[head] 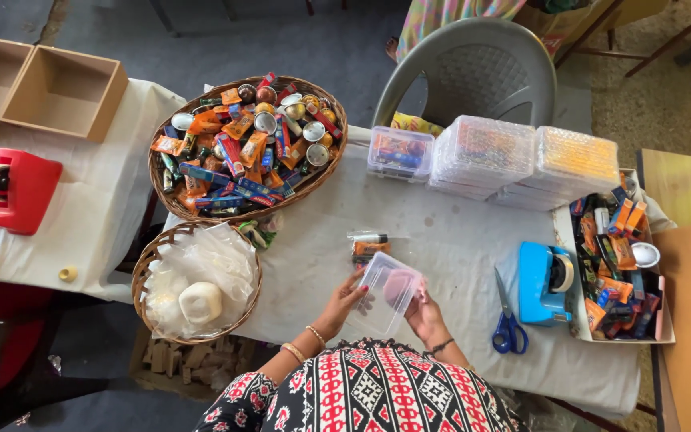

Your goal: Organize and pack various small items, including candy, stationery, and small containers, into plastic boxes and bags.

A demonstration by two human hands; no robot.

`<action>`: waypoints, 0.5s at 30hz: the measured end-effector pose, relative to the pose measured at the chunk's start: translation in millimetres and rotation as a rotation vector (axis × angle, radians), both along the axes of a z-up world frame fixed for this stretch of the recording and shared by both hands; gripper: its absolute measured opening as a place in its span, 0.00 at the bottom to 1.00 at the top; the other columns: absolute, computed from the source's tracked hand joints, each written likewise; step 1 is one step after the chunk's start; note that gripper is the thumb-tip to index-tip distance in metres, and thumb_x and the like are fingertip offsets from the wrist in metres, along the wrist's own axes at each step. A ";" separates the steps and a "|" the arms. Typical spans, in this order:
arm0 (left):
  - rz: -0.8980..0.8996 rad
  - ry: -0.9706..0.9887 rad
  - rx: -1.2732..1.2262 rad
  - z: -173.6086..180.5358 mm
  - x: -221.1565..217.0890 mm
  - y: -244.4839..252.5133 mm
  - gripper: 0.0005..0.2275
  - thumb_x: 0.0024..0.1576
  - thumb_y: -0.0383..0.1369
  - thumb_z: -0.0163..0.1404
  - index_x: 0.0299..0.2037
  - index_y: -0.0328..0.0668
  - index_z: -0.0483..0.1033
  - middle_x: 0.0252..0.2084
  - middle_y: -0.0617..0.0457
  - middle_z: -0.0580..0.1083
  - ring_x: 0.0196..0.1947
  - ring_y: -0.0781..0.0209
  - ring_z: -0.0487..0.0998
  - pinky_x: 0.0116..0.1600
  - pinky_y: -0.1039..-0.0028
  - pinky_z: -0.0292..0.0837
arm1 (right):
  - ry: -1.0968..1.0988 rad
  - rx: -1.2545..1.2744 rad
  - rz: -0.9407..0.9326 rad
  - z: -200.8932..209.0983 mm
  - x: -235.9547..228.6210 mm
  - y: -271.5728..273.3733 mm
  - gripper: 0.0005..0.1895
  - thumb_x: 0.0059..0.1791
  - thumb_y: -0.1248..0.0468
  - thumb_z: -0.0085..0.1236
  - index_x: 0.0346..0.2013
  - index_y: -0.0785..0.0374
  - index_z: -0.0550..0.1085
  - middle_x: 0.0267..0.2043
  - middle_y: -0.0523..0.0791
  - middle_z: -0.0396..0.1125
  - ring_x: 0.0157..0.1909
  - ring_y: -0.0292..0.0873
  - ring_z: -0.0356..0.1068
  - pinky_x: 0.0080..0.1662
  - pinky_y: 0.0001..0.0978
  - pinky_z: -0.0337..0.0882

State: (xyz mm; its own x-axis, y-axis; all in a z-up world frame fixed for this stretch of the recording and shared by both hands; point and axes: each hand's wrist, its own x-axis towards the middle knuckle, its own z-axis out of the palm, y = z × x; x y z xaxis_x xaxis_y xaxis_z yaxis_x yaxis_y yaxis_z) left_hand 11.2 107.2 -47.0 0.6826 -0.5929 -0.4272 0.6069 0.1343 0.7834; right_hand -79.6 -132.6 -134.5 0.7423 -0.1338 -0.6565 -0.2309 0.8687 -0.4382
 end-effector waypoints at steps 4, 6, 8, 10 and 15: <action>0.113 -0.023 -0.109 -4.7 9.4 -11.9 0.26 0.64 0.35 0.50 0.73 0.47 0.61 0.50 0.54 0.78 0.45 0.67 0.79 0.48 0.74 0.76 | -0.023 -0.082 0.215 -0.8 -16.1 11.6 0.21 0.56 0.54 0.45 0.63 0.56 0.68 0.52 0.45 0.70 0.52 0.46 0.71 0.57 0.49 0.72; 0.155 -0.034 -0.125 -26.0 17.7 -13.0 0.25 0.65 0.34 0.51 0.73 0.44 0.61 0.54 0.54 0.77 0.49 0.68 0.79 0.52 0.74 0.76 | -0.036 -0.069 0.324 48.2 -9.1 21.2 0.24 0.53 0.50 0.43 0.61 0.55 0.67 0.53 0.44 0.72 0.51 0.45 0.73 0.55 0.49 0.74; 0.195 -0.044 -0.143 -29.9 24.2 -10.0 0.25 0.65 0.33 0.51 0.74 0.42 0.62 0.58 0.54 0.76 0.52 0.69 0.79 0.55 0.74 0.76 | -0.046 -0.055 0.432 67.8 -7.3 10.8 0.26 0.50 0.46 0.41 0.59 0.53 0.67 0.54 0.43 0.73 0.51 0.44 0.75 0.54 0.50 0.76; 0.201 -0.027 -0.100 -17.0 29.8 -3.5 0.26 0.64 0.34 0.52 0.73 0.42 0.62 0.51 0.50 0.76 0.45 0.65 0.79 0.48 0.71 0.76 | 0.026 -0.471 0.433 59.2 -13.1 -9.3 0.25 0.52 0.47 0.44 0.58 0.56 0.68 0.52 0.46 0.73 0.49 0.45 0.74 0.52 0.49 0.75; 0.145 -0.006 -0.016 0.9 23.5 20.7 0.25 0.62 0.36 0.52 0.70 0.44 0.63 0.44 0.50 0.76 0.38 0.61 0.80 0.40 0.69 0.77 | 0.244 -1.498 0.385 17.1 -28.5 -106.5 0.22 0.55 0.50 0.52 0.55 0.63 0.71 0.48 0.51 0.71 0.45 0.48 0.72 0.47 0.46 0.73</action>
State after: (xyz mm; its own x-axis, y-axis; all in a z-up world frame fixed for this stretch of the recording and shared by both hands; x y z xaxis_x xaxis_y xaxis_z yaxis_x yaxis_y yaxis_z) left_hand 34.7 127.9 -46.1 0.7643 -0.4943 -0.4140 0.5751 0.2324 0.7844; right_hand -108.0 -239.0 -117.5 0.7838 -0.5846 -0.2097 -0.5199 -0.4330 -0.7363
